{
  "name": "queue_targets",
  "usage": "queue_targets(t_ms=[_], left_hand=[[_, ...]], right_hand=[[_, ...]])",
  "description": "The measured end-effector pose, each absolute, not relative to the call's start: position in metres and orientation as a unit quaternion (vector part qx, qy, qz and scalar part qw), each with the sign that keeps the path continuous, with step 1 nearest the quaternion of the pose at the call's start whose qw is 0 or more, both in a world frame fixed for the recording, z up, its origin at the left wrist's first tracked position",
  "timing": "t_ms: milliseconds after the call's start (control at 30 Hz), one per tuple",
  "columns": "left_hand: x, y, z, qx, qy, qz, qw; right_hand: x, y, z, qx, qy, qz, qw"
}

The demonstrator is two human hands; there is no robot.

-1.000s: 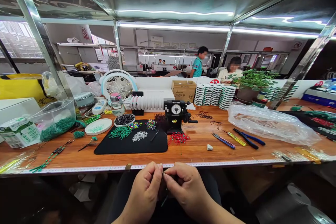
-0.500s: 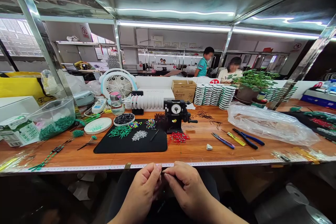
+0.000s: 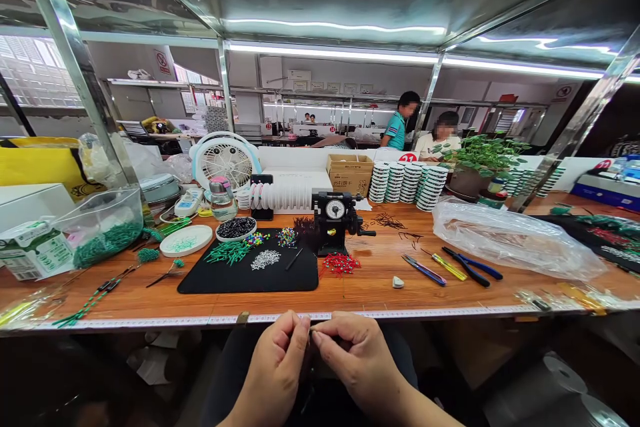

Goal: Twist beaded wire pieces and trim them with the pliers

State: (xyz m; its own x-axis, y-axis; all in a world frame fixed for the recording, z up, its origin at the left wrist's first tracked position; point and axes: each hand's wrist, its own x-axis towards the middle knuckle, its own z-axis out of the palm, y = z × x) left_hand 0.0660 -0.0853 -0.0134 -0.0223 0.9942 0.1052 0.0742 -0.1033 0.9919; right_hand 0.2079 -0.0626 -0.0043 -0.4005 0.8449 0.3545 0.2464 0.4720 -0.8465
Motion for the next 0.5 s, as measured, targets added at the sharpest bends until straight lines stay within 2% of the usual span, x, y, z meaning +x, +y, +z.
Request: queue_targets(t_ms=[100, 500], left_hand=[[0.0654, -0.0845, -0.0127, 0.564, 0.512, 0.512, 0.398], [0.0658, -0.0881, -0.0168, 0.566, 0.502, 0.518, 0.399]], right_hand=[[0.2094, -0.0625, -0.0020, -0.357, -0.750, 0.384, 0.403], [0.2091, -0.0609, -0.0011, -0.355, -0.708, 0.451, 0.411]])
